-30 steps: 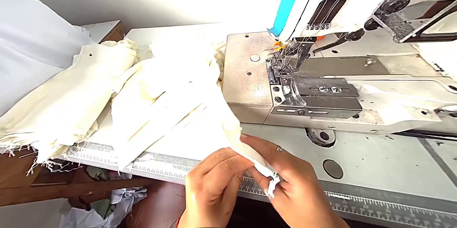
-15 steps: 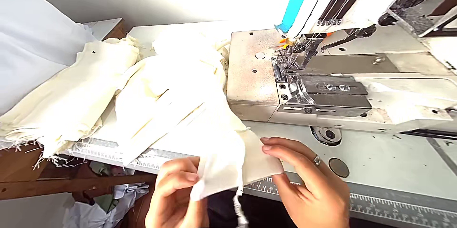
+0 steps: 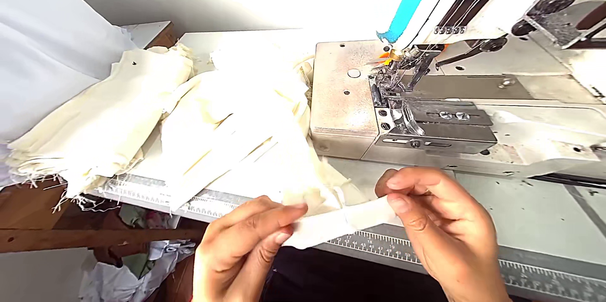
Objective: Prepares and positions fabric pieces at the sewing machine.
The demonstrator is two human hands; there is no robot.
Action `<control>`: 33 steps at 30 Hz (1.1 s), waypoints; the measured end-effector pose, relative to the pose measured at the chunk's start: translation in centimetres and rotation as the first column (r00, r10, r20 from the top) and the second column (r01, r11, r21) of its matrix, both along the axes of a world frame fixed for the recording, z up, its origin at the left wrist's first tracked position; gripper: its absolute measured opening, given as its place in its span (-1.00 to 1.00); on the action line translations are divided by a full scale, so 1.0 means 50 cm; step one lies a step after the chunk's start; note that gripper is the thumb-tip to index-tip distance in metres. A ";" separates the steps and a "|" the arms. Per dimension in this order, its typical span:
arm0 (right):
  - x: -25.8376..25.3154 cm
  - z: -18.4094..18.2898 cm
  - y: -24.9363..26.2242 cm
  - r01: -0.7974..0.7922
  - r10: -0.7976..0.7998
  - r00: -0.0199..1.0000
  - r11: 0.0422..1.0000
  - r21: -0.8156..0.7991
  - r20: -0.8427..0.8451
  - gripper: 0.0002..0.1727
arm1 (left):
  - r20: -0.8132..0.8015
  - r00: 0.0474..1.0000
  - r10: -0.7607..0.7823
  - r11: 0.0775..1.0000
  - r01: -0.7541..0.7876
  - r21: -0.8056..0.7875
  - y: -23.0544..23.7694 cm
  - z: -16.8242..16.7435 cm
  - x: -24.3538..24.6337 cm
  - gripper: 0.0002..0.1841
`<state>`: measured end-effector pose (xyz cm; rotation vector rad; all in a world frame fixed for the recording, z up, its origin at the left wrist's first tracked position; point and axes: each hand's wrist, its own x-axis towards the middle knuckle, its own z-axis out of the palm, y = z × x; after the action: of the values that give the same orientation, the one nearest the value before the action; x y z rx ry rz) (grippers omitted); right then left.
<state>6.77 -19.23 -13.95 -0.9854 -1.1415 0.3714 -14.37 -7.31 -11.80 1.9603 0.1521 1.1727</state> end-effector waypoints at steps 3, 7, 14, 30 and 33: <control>0.008 0.000 -0.002 0.000 -0.005 0.982 1.000 0.028 0.190 -0.82 | -0.015 0.999 -0.052 0.998 0.052 0.038 0.013 0.004 -0.008 -0.73; 0.003 -0.013 -0.002 0.208 -0.208 0.853 0.977 0.053 0.478 -0.69 | -0.113 0.977 0.182 0.951 -0.146 0.274 -0.001 0.002 -0.008 -0.78; -0.018 -0.021 0.010 0.365 -0.344 0.750 0.927 0.079 0.565 -0.73 | 0.016 0.877 0.481 0.768 -0.430 0.474 -0.007 -0.032 0.011 -0.82; -0.046 0.038 0.033 0.054 -0.124 0.963 0.959 -0.279 -0.239 -0.70 | -0.265 0.791 0.552 0.665 -0.225 0.712 0.110 0.143 0.296 -0.83; -0.028 0.043 0.034 0.151 -0.214 0.945 0.956 -0.251 -0.247 -0.69 | -0.469 0.747 0.470 0.800 -0.136 0.585 0.127 0.163 0.344 -0.84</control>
<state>5.37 -17.55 -11.80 -1.1934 -0.7610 0.4790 2.81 -0.97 -3.65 2.8521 0.5757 0.7855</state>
